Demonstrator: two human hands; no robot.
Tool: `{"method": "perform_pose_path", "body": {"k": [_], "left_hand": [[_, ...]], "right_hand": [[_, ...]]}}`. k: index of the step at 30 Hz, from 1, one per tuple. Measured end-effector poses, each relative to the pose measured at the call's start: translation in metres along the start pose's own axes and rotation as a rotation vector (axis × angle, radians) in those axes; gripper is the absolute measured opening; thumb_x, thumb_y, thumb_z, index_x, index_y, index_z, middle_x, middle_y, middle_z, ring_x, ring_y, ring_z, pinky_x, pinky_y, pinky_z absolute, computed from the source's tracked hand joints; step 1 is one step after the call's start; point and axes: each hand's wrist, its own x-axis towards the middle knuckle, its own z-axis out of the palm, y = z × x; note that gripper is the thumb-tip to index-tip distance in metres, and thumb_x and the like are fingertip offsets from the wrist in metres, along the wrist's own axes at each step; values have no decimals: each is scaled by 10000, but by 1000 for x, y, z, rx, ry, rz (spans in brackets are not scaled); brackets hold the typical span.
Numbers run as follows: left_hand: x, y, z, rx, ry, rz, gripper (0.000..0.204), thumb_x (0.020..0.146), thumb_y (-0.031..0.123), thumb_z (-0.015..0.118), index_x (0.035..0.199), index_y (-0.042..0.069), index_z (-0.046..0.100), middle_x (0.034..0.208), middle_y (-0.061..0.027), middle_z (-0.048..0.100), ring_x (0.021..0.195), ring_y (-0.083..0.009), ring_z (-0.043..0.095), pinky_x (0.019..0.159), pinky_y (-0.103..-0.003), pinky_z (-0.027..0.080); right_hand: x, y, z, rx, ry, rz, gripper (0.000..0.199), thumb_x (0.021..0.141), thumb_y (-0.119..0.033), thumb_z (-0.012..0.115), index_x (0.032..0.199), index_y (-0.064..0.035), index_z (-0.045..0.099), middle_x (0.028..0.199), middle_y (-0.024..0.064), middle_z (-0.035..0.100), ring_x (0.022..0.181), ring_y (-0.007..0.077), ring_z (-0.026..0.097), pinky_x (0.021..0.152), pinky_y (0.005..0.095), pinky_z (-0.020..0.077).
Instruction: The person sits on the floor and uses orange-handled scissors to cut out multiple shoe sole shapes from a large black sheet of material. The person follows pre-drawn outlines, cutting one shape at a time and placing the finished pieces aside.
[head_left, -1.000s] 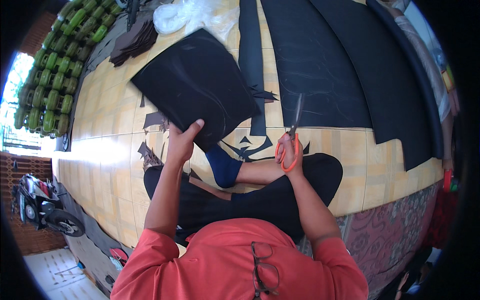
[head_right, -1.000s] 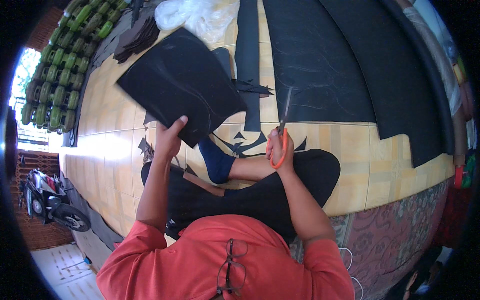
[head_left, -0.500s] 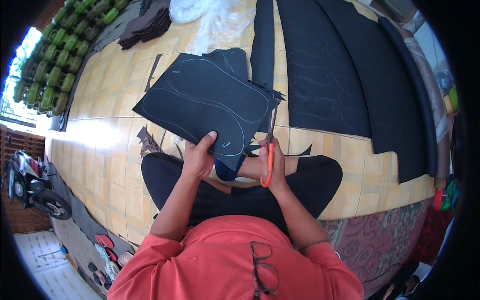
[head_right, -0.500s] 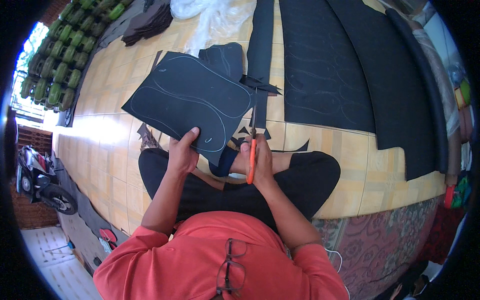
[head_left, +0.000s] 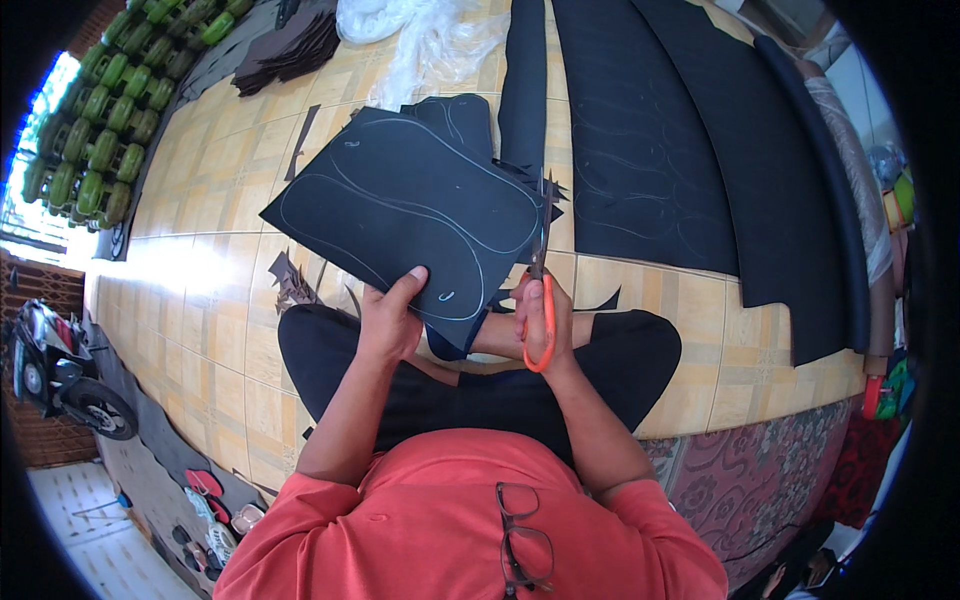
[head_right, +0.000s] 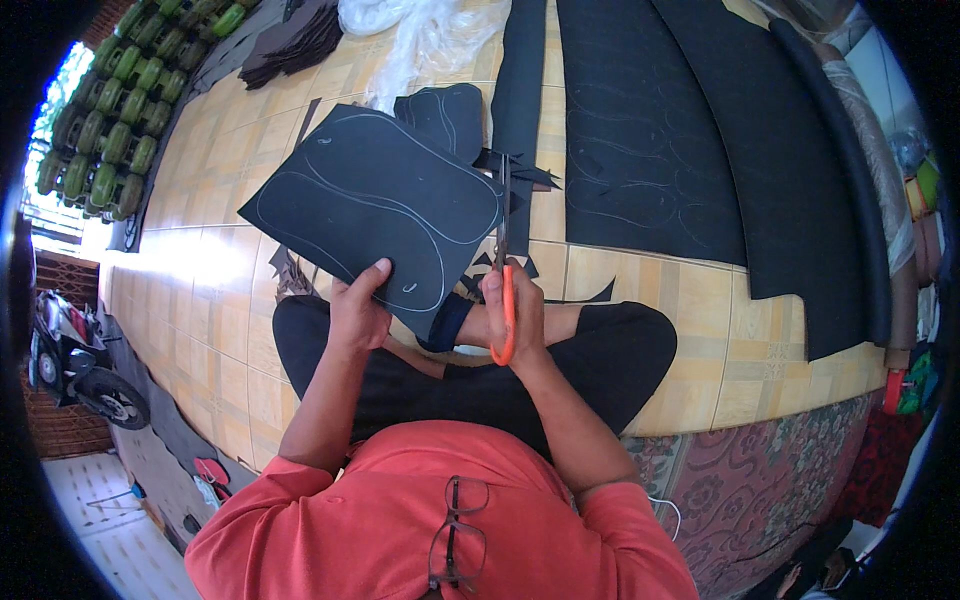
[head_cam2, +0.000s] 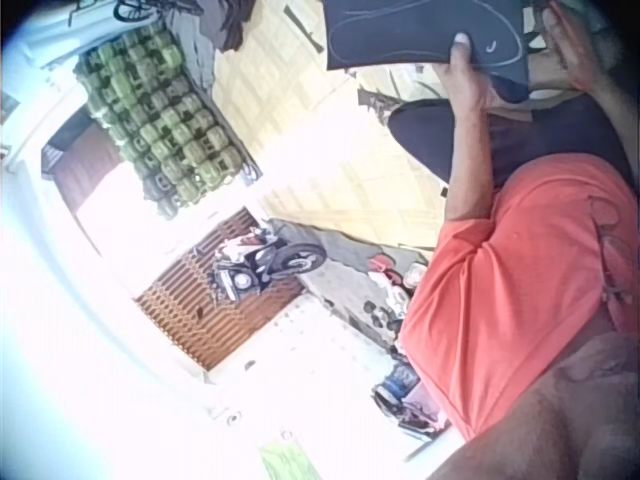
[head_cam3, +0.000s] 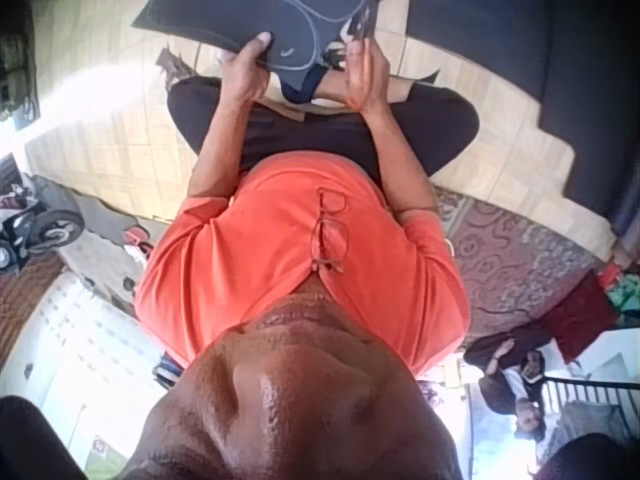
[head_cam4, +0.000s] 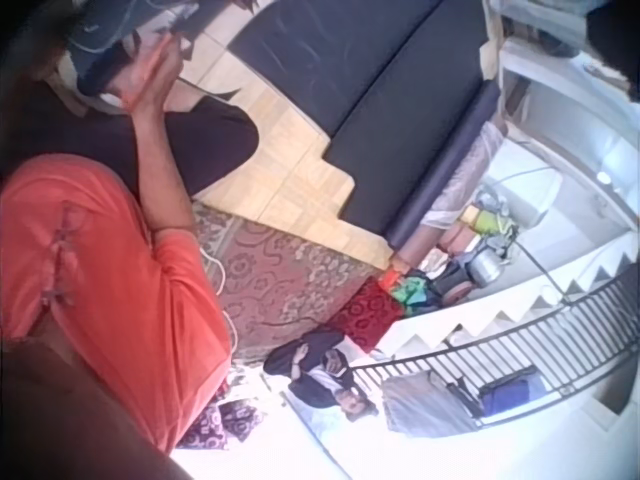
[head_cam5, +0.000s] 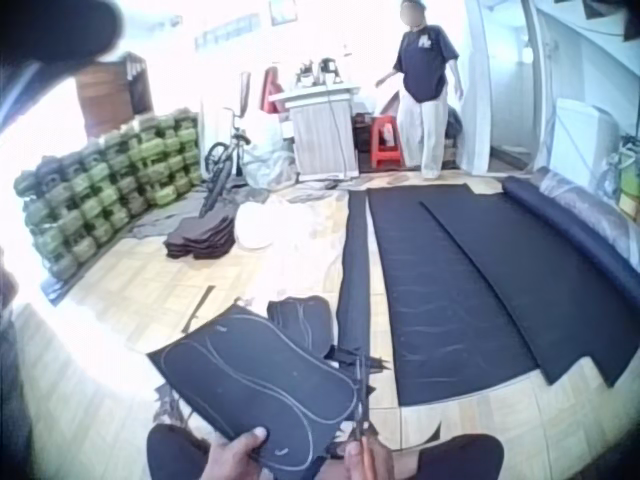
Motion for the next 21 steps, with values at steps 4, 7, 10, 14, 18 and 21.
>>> {"method": "perform_pose_path", "body": {"k": [4, 7, 10, 14, 18, 21], "left_hand": [[12, 14, -9, 67, -6, 0, 378, 844, -41, 593, 1216, -4, 536, 1135, -107, 611, 1048, -224, 607, 905, -361, 501], [15, 21, -18, 148, -51, -7, 376, 839, -39, 598, 1211, -6, 552, 1123, -102, 620, 1050, -217, 604, 906, -352, 493], [16, 28, -20, 180, -70, -4, 386, 840, -35, 597, 1222, -19, 541, 1129, -107, 620, 1048, -215, 606, 905, -351, 494], [31, 47, -24, 251, -59, -11, 399, 841, -30, 597, 1234, -31, 528, 1127, -120, 621, 1014, -217, 623, 875, -347, 519], [37, 56, -27, 291, -82, -42, 413, 846, -32, 592, 1252, -32, 515, 1127, -129, 622, 991, -216, 635, 849, -339, 537], [33, 52, -26, 317, -96, -70, 412, 853, -31, 586, 1258, -30, 514, 1126, -123, 623, 995, -207, 634, 855, -324, 530]], "right_hand": [[-5, -6, -17, -40, -104, 47, 461, 1009, -414, 400, 869, 7, 527, 567, 7, 443, 445, 71, 416, 424, 219, 340], [0, -11, -7, -10, -58, 18, 454, 1009, -414, 406, 850, -6, 525, 569, 5, 443, 449, 69, 416, 432, 215, 334], [0, -6, -16, -126, -82, -59, 443, 1012, -407, 408, 836, -17, 521, 556, 2, 445, 441, 63, 411, 441, 210, 332], [-7, -18, -31, -129, -250, 33, 446, 1006, -415, 420, 841, -15, 528, 525, 0, 445, 421, 54, 424, 410, 213, 350], [-11, -33, -38, -101, -335, 270, 408, 997, -375, 454, 839, -7, 531, 550, 17, 462, 476, 83, 486, 444, 237, 381], [-10, -27, -33, -107, -270, 204, 345, 985, -301, 508, 820, 2, 529, 573, 45, 497, 527, 125, 556, 501, 271, 421]]}}
